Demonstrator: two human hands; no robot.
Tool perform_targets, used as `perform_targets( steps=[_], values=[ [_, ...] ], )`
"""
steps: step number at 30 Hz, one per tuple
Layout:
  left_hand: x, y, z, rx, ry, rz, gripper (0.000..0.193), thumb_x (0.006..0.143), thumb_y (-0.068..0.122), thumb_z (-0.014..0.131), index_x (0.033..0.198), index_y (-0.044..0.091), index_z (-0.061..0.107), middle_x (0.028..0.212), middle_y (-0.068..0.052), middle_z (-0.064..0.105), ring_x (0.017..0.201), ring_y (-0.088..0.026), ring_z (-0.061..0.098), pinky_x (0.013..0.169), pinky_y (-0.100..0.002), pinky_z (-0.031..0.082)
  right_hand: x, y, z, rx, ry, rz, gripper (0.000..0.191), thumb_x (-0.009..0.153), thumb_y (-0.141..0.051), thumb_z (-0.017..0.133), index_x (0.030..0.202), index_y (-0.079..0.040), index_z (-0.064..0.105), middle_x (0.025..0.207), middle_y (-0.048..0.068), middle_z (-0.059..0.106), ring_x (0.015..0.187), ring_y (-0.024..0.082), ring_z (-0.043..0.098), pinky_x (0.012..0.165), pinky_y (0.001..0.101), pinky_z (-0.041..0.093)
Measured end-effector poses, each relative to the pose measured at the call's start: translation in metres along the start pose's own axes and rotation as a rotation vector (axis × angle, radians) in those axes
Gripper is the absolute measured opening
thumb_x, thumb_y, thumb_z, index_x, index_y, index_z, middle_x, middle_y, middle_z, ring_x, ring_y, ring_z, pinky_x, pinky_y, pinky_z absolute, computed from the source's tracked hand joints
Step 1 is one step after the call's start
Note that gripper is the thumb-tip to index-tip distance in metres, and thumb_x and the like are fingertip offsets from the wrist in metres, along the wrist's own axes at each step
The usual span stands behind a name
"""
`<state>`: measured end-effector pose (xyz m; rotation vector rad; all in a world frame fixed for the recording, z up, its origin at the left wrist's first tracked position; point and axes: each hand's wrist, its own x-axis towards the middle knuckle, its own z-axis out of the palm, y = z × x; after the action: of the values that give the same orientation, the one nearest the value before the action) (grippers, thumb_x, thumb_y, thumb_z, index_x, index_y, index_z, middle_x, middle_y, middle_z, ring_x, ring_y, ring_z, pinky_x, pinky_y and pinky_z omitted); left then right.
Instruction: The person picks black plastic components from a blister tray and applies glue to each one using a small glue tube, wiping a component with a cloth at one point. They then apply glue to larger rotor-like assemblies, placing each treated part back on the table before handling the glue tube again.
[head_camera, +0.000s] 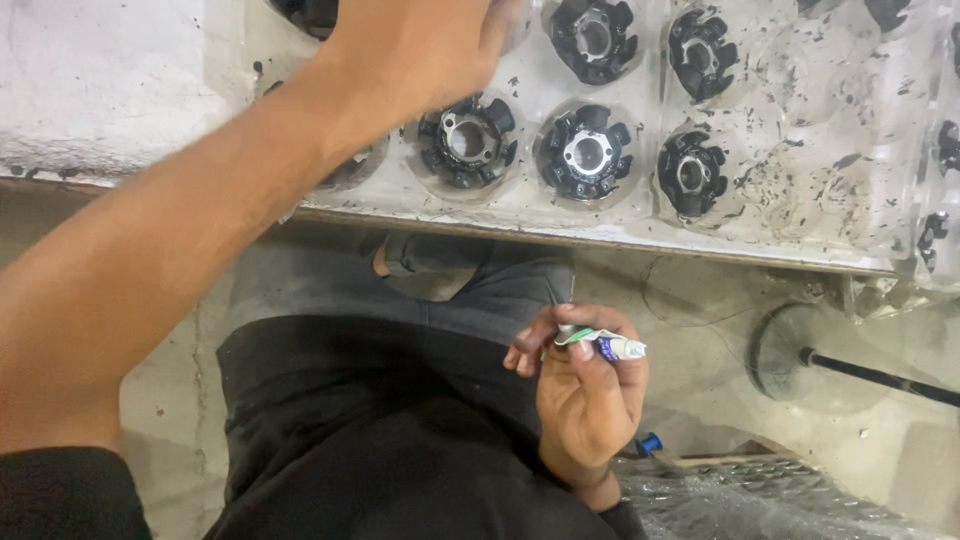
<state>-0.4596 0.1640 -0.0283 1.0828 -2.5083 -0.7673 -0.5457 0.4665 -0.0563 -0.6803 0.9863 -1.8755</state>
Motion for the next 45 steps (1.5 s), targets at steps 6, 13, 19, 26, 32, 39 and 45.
perform_targets(
  steps=[6,13,19,26,32,39,45],
  values=[
    [-0.078,0.011,0.017,0.249,0.175,0.320,0.040,0.099,0.039,0.071,0.105,0.000,0.071,0.139,-0.028,0.058,0.149,-0.048,0.026,0.119,-0.070,0.013,0.006,0.004,-0.001,-0.152,0.078,-0.017,0.022,0.107,-0.003,0.053,0.127,0.006,0.056,0.108,0.031,0.070,0.079,0.029,0.064,0.077,0.0401,0.054],
    [-0.093,-0.002,0.041,0.325,0.162,0.370,0.066,0.103,0.061,0.064,0.102,-0.005,0.070,0.163,-0.036,0.038,0.157,-0.054,0.003,0.122,-0.073,-0.003,0.002,0.007,-0.001,-0.162,-0.018,-0.021,0.024,0.105,-0.004,0.054,0.124,0.010,0.060,0.110,0.033,0.069,0.087,0.031,0.066,0.079,0.0405,0.055],
    [-0.097,0.002,0.033,0.205,0.168,0.339,0.063,0.099,0.057,0.069,0.103,-0.005,0.069,0.156,-0.038,0.038,0.155,-0.055,0.006,0.120,-0.075,-0.001,-0.004,0.007,-0.002,-0.111,-0.056,-0.055,0.018,0.107,-0.005,0.055,0.120,0.006,0.061,0.107,0.031,0.068,0.087,0.032,0.067,0.076,0.0395,0.055],
    [-0.149,0.029,0.010,-0.499,0.156,0.179,0.040,0.096,0.038,0.071,0.112,0.003,0.065,0.147,-0.036,0.044,0.136,-0.051,0.044,0.110,-0.060,0.042,-0.002,0.008,0.000,-0.147,-0.056,-0.123,0.013,0.107,-0.005,0.056,0.119,0.001,0.059,0.101,0.028,0.066,0.081,0.029,0.063,0.075,0.0400,0.053],
    [-0.181,0.030,-0.013,-1.635,-0.099,0.037,0.042,0.091,0.038,0.077,0.112,0.005,0.064,0.137,-0.025,0.063,0.125,-0.040,0.063,0.112,-0.052,0.050,0.000,0.002,0.002,-0.003,-0.221,-0.115,0.009,0.104,-0.008,0.057,0.109,-0.001,0.062,0.084,0.019,0.062,0.071,0.022,0.057,0.069,0.0389,0.053],
    [-0.166,0.030,0.009,-2.082,0.105,0.112,0.064,0.083,0.031,0.074,0.138,0.008,0.049,0.148,-0.028,0.047,0.139,-0.045,0.049,0.123,-0.059,0.041,-0.003,-0.001,0.019,-0.006,-0.269,-0.024,0.012,0.104,-0.011,0.059,0.108,0.000,0.062,0.085,0.015,0.061,0.068,0.022,0.057,0.064,0.0398,0.054],
    [-0.171,0.036,0.033,-2.415,0.123,-0.125,0.054,0.089,0.029,0.060,0.134,0.001,0.052,0.143,-0.029,0.052,0.131,-0.049,0.055,0.113,-0.060,0.049,-0.006,-0.006,0.031,-0.249,-0.253,0.063,0.018,0.106,-0.019,0.058,0.102,-0.001,0.059,0.090,0.026,0.070,0.067,0.023,0.061,0.058,0.0307,0.051]
  ],
)
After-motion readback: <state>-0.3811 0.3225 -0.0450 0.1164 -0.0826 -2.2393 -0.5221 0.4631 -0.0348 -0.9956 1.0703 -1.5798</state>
